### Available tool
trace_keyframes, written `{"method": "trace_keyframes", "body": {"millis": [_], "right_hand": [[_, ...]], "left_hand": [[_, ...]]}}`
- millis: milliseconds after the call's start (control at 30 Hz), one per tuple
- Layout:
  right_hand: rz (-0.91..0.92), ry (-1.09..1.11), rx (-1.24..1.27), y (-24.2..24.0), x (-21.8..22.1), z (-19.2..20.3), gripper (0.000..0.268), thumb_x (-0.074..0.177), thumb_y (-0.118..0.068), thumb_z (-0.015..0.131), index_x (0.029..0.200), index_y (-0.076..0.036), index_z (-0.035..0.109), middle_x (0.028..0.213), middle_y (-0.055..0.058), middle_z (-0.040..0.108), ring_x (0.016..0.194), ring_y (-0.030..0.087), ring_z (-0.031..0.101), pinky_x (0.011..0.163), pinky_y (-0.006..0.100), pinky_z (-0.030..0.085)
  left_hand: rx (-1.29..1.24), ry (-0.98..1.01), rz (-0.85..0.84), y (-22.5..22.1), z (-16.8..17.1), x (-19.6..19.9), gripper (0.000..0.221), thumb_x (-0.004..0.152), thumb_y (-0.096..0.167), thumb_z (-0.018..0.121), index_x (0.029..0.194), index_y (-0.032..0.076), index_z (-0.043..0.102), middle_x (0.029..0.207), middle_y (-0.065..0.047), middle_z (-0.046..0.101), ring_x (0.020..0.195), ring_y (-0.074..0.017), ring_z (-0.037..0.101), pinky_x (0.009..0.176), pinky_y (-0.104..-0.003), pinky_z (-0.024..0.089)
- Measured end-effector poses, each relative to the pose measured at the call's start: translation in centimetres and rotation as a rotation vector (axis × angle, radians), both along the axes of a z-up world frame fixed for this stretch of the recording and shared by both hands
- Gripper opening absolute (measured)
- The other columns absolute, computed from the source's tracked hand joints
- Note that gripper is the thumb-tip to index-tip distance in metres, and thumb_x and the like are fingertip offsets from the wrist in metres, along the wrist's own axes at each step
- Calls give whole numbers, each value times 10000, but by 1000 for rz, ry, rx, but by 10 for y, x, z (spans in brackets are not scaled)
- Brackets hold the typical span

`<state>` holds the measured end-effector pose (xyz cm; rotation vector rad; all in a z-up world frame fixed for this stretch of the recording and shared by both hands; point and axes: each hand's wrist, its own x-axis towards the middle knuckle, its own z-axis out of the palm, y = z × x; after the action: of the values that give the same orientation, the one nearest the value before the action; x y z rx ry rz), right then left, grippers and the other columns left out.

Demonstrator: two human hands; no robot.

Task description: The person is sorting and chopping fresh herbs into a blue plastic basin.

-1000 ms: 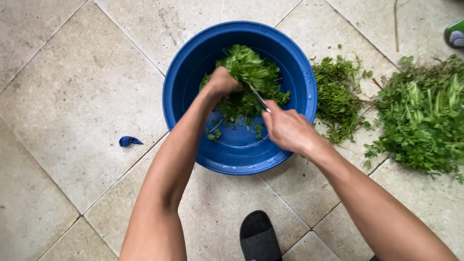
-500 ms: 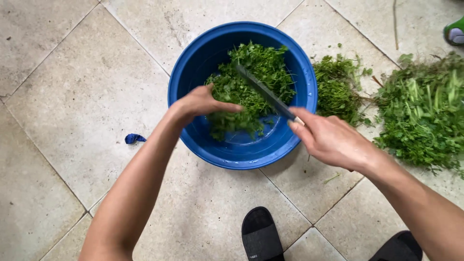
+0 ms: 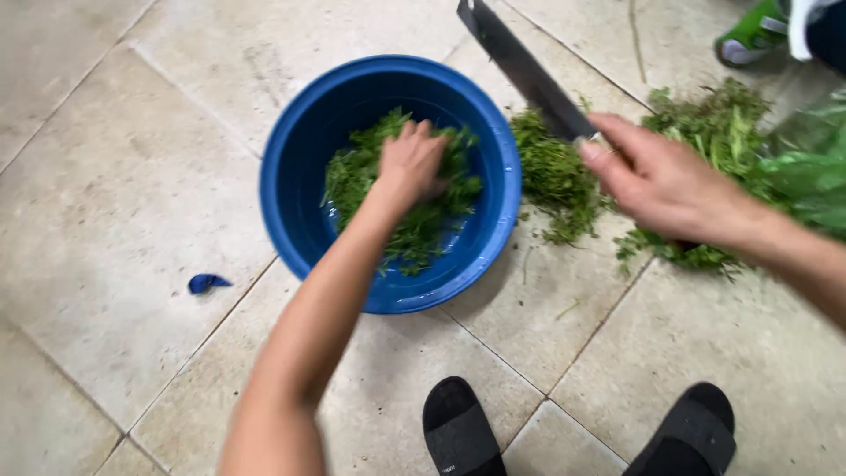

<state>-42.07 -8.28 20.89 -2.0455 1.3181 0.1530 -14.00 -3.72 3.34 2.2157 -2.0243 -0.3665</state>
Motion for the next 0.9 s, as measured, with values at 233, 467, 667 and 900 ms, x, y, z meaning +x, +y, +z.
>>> {"method": "trace_keyframes", "body": {"millis": [233,467,667,900], "right_hand": [[0,413,-262,-19,-130,24,603,1095,-401,469,1665,-214,407,631,65,579,536,203,613,510,355,517],[-216,246,-393,27,-277,-13,700,1031,-383,574,1666,-143,404,727,95,629,602,209,632,560,379,530],[-577,128,-764,65,-469,-139,414,1079,-363,599,1273,2,609,872,133,640,729,240,622,672,386,513],[-937,416,-771,117,-587,-323,284,1079,-324,624,1048,-46,669,866,119,672,815,310,654,742,461,520]], "left_hand": [[652,-178,-84,64,80,45,969,691,633,851,1516,330,443,1417,-129,573,1323,-329,524,1075,-446,473],[370,-275,31,51,84,54,407,761,393,827,1146,261,817,1067,-140,781,1014,-353,748,875,-468,612],[594,-433,-30,2,164,-34,911,774,543,830,1555,260,456,1185,-117,738,1082,-305,725,889,-426,599],[323,527,-10,-58,91,-160,397,937,318,656,1235,66,729,1112,-128,793,980,-202,760,874,-364,600]]}}
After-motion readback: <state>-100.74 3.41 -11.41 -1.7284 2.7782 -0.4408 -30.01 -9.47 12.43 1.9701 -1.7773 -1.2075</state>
